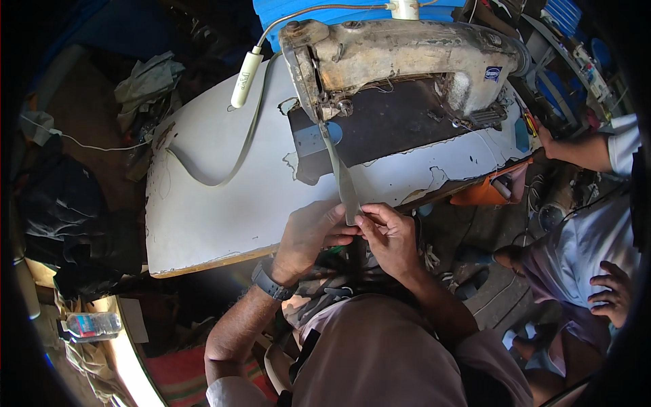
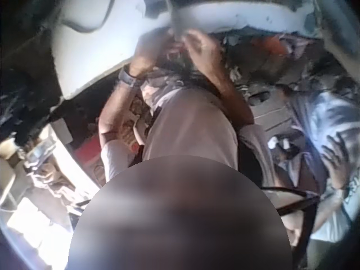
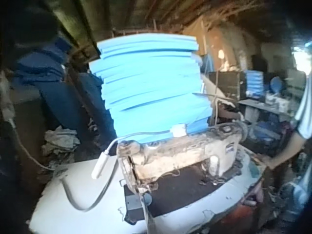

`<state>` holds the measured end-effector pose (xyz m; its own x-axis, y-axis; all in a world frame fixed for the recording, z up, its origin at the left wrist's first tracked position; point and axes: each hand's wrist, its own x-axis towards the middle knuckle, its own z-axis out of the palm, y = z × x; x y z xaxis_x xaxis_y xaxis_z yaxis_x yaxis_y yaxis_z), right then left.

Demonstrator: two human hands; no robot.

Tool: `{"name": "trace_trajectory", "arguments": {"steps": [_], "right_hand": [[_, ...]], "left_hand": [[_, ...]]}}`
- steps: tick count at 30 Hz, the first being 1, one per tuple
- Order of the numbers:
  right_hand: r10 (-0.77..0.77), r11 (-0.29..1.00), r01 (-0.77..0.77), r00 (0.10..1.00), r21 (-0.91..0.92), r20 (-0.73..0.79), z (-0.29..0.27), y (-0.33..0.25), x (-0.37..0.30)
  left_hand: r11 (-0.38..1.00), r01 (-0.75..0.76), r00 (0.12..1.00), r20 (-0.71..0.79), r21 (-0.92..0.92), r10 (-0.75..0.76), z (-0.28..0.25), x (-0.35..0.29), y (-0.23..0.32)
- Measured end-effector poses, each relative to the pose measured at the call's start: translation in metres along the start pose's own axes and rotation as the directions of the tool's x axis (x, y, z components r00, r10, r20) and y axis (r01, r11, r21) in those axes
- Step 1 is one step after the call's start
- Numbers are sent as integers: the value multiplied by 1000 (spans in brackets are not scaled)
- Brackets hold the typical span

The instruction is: Sew a long strip of fabric using an industrial sewing machine.

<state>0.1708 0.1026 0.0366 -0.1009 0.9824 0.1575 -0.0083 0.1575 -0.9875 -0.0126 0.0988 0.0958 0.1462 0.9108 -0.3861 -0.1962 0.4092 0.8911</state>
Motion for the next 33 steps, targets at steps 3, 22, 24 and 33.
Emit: {"name": "trace_trajectory", "arguments": {"steps": [3,22,24,33], "right_hand": [[-78,983,79,997,-166,14,0,-11,-2],[-436,356,628,767,-692,472,-6,-36,5],[-451,393,616,776,-683,441,-4,-35,5],[-517,589,712,696,-382,499,-34,-32,114]], "left_hand": [[998,1,1000,-24,59,0,2,1,1],[821,-344,939,162,455,304,-14,13,-17],[650,-474,879,276,594,388,-21,18,-26],[912,-121,954,-208,393,216,17,-7,-12]]}}
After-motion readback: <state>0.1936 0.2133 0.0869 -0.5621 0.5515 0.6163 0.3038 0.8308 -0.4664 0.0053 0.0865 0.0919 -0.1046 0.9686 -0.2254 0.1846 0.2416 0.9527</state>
